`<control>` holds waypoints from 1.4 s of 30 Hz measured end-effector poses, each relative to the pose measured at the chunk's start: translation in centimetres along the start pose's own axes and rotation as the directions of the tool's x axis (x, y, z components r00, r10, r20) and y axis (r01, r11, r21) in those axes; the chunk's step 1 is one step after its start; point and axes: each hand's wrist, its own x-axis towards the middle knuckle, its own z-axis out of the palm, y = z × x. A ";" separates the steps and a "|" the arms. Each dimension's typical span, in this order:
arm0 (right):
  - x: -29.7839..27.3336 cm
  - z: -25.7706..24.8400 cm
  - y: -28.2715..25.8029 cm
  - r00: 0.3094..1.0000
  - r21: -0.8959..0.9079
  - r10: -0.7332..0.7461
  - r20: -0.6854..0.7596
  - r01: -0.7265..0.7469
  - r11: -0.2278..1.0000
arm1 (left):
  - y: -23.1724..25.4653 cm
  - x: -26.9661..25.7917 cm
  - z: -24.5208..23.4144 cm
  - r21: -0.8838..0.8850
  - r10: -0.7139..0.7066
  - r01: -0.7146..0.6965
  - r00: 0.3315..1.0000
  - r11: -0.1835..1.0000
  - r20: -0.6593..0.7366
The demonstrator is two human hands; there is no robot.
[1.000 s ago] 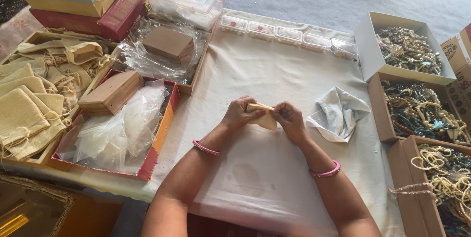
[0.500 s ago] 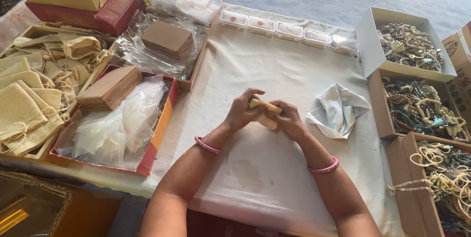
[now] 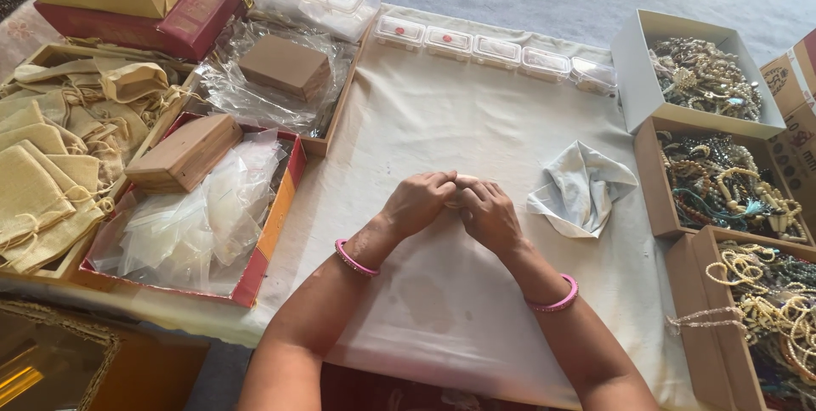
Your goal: The recorder cleans several pieces of jewelry including a turquoise pendant and a black beaded necklace with a cloth, then places them into a small drawstring pouch and then into a plastic container.
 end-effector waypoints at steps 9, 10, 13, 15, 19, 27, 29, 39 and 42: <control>-0.5 0.7 -0.1 0.997 -0.026 0.043 0.064 -0.041 0.999 | 1.4 -0.2 0.7 0.189 -0.052 0.015 0.980 0.982 0.191; 0.0 0.0 -0.5 0.997 -0.024 0.033 0.068 -0.031 0.999 | 1.2 -0.3 0.7 0.192 -0.059 0.023 0.981 0.981 0.183; 0.4 -0.8 -1.0 1.000 0.048 0.010 0.030 -0.012 0.999 | 1.3 -0.2 -0.3 0.149 0.050 -0.048 0.999 0.988 -0.009; -0.6 0.9 -0.1 0.980 -0.081 0.195 0.033 -0.192 0.978 | 2.0 -0.2 -2.0 -0.045 0.060 -0.063 0.996 0.997 -0.071; -1.7 0.6 2.4 0.995 0.064 -0.098 -0.002 0.098 0.993 | 2.5 -0.4 -0.2 0.045 0.011 -0.002 0.982 0.999 -0.191; -5.6 5.7 11.4 0.853 0.711 0.510 0.116 -0.430 0.557 | 8.5 -6.7 -13.3 0.145 -0.138 0.233 0.866 0.962 -0.481; -4.8 4.4 10.3 0.829 0.831 0.537 0.159 -0.406 0.381 | 8.9 -11.3 -19.1 0.296 -0.115 0.290 0.863 0.910 -0.491; -6.7 7.9 15.2 0.753 0.831 0.529 0.390 -0.536 0.150 | 14.1 -35.6 -40.0 0.516 -0.882 0.768 -0.130 -0.379 -0.453; -6.0 7.5 14.5 0.769 0.829 0.529 0.358 -0.523 0.200 | 13.6 -45.6 -39.4 0.446 -0.815 0.718 -0.301 -0.535 -0.495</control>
